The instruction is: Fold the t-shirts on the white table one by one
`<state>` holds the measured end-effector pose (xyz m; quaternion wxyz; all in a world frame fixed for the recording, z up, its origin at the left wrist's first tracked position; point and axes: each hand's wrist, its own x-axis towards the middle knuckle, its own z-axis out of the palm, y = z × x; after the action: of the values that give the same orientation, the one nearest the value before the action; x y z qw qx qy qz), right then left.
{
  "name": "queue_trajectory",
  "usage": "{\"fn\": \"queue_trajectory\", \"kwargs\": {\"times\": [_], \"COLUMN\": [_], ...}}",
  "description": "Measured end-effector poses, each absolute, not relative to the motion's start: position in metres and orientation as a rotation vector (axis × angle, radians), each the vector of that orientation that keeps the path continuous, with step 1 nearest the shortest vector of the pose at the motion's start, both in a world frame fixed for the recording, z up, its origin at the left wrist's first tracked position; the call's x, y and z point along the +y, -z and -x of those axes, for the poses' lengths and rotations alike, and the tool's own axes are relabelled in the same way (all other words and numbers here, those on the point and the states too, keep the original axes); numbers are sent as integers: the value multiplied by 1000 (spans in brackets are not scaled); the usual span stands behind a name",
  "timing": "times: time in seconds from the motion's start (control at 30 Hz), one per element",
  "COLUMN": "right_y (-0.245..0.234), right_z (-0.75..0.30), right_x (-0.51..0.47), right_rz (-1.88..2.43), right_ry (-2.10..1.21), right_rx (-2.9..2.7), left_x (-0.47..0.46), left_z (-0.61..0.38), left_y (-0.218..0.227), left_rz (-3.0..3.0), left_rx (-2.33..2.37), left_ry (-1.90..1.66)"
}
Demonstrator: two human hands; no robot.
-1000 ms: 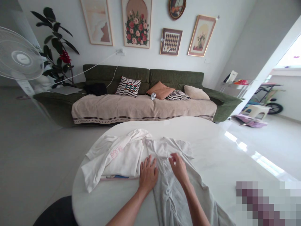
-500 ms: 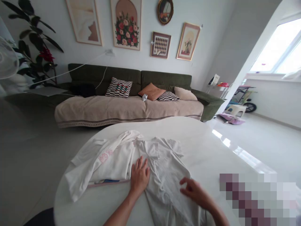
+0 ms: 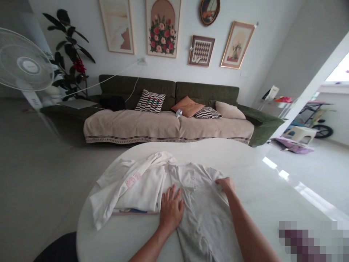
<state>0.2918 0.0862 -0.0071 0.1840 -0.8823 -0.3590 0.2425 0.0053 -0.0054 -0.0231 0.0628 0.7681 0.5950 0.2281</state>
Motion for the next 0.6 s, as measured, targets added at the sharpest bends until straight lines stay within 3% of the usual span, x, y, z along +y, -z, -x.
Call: {"fn": "queue_trajectory", "kwargs": {"times": [0.6], "right_y": [1], "right_z": [-283], "right_x": [79], "right_rz": [2493], "right_ry": [-642], "right_rx": [-880], "left_x": [-6], "left_z": [-4], "left_y": [22], "left_rz": [-2327], "left_rx": [1776], "left_ry": [-694]}}
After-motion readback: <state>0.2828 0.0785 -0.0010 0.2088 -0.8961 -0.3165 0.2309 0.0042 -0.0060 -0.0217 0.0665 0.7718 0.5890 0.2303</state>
